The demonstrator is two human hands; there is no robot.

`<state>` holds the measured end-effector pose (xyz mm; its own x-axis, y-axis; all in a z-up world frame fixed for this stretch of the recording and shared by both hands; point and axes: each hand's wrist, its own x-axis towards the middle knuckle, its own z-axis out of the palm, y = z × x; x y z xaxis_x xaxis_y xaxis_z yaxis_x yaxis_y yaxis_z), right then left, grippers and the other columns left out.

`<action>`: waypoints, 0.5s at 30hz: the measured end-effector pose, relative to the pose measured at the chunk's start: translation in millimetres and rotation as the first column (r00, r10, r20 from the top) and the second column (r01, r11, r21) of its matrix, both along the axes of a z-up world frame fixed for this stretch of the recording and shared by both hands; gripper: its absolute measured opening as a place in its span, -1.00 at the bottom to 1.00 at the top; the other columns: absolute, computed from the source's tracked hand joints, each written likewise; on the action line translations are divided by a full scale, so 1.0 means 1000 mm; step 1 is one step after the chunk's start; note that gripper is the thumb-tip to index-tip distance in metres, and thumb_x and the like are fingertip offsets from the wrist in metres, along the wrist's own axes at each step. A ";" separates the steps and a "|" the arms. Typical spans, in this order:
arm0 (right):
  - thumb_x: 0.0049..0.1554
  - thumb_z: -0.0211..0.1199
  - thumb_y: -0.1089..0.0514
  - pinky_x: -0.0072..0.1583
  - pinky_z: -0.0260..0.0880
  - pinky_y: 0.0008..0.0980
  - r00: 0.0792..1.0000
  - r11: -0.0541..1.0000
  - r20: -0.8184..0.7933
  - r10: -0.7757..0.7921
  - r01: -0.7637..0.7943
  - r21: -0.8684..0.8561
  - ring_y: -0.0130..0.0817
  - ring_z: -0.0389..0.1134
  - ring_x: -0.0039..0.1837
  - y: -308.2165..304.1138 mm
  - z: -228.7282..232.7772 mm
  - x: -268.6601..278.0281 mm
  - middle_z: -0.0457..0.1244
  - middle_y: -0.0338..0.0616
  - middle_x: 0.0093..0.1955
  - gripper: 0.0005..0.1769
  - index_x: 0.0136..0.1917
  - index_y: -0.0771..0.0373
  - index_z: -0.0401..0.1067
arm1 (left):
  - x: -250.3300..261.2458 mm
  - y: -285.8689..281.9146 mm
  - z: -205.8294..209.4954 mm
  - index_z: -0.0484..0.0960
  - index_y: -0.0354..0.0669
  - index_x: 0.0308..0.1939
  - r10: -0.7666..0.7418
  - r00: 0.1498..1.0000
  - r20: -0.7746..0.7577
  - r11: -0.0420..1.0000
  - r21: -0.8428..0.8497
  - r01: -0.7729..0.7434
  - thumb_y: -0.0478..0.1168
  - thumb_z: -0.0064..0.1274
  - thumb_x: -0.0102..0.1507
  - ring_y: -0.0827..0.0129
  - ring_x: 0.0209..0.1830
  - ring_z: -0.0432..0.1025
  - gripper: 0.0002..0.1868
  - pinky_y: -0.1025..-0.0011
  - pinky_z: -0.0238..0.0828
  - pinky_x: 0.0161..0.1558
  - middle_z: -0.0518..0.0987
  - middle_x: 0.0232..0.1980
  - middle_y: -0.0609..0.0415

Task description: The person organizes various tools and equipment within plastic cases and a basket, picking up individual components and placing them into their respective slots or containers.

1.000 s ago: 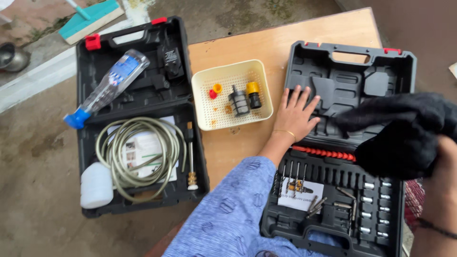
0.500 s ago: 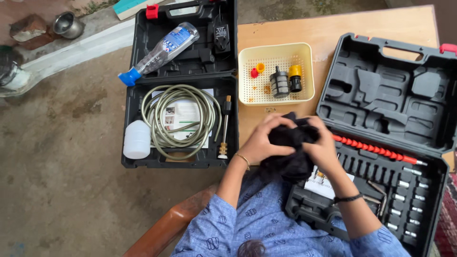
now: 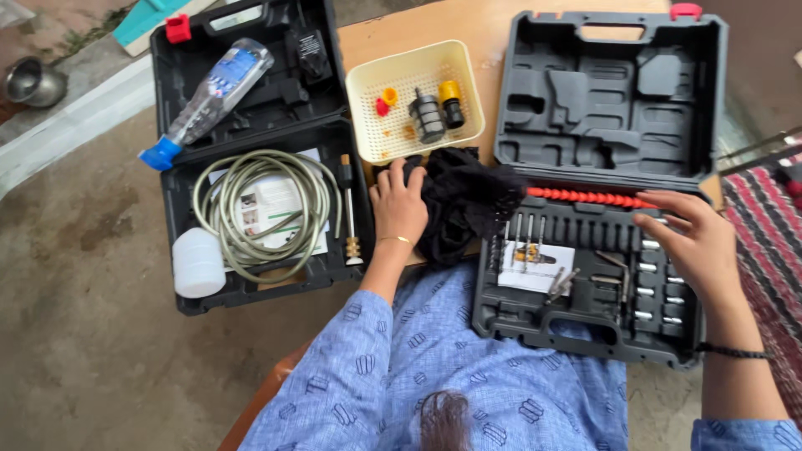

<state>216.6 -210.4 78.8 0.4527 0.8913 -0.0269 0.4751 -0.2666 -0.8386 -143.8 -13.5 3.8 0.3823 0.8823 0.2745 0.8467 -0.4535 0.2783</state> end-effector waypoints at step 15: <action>0.11 0.35 0.14 0.43 0.29 -0.11 0.855 0.987 0.504 -0.120 0.159 -0.035 0.02 0.27 0.48 -0.093 -0.071 0.013 0.24 -0.01 0.49 -0.63 0.20 0.22 0.54 | 0.061 -0.068 0.027 0.57 -0.20 -0.21 -0.575 0.817 0.036 0.817 0.084 0.571 -0.29 0.11 0.20 0.07 0.39 0.33 -0.89 0.16 0.30 0.38 0.46 0.28 -0.03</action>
<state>229.9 -303.4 8.0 0.5419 0.8223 0.1736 0.7777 -0.4123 -0.4746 -82.8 -81.5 31.0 0.7950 0.4873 0.3611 0.4112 -0.8707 0.2696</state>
